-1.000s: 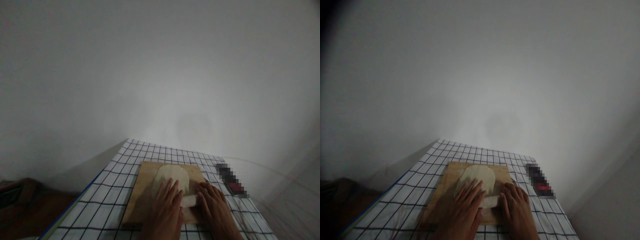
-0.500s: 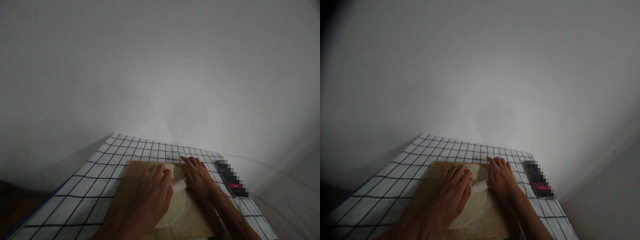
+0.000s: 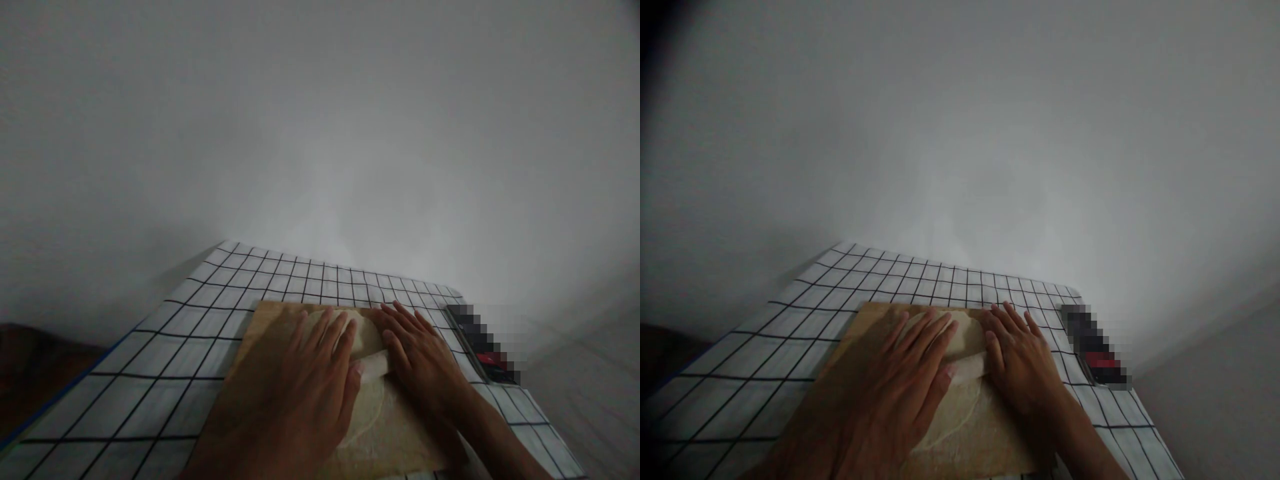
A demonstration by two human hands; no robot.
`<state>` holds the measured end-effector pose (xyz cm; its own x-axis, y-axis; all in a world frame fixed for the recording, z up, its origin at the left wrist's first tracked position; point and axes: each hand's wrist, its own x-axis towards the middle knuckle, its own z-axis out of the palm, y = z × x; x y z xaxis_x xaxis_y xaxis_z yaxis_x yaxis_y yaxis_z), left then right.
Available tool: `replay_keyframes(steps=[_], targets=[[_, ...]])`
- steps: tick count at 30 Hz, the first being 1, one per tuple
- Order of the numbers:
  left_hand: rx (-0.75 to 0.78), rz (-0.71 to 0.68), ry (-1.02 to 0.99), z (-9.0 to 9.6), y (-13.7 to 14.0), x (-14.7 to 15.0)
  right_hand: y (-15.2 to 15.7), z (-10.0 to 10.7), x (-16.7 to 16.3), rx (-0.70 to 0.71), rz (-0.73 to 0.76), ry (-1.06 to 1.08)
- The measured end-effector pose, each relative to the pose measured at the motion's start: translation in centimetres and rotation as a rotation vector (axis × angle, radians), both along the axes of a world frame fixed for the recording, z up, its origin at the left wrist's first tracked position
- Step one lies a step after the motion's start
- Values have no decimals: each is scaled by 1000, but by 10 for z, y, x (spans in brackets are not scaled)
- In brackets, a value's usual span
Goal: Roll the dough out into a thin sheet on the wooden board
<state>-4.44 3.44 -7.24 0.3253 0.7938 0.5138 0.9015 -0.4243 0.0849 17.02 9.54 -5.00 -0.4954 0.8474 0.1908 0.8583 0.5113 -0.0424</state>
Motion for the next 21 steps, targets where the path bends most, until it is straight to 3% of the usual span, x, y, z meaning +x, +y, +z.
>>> replay_keyframes(steps=[9, 14, 21], targets=[[-48, 23, 58, 4, 3, 0, -4, 1, 1, 6, -15, 29], [42, 5, 93, -4, 2, -2, -5, 3, 1, 11, -17, 32], [12, -26, 95, 23, -12, -1, -8, 0, 4, 25, -7, 49]])
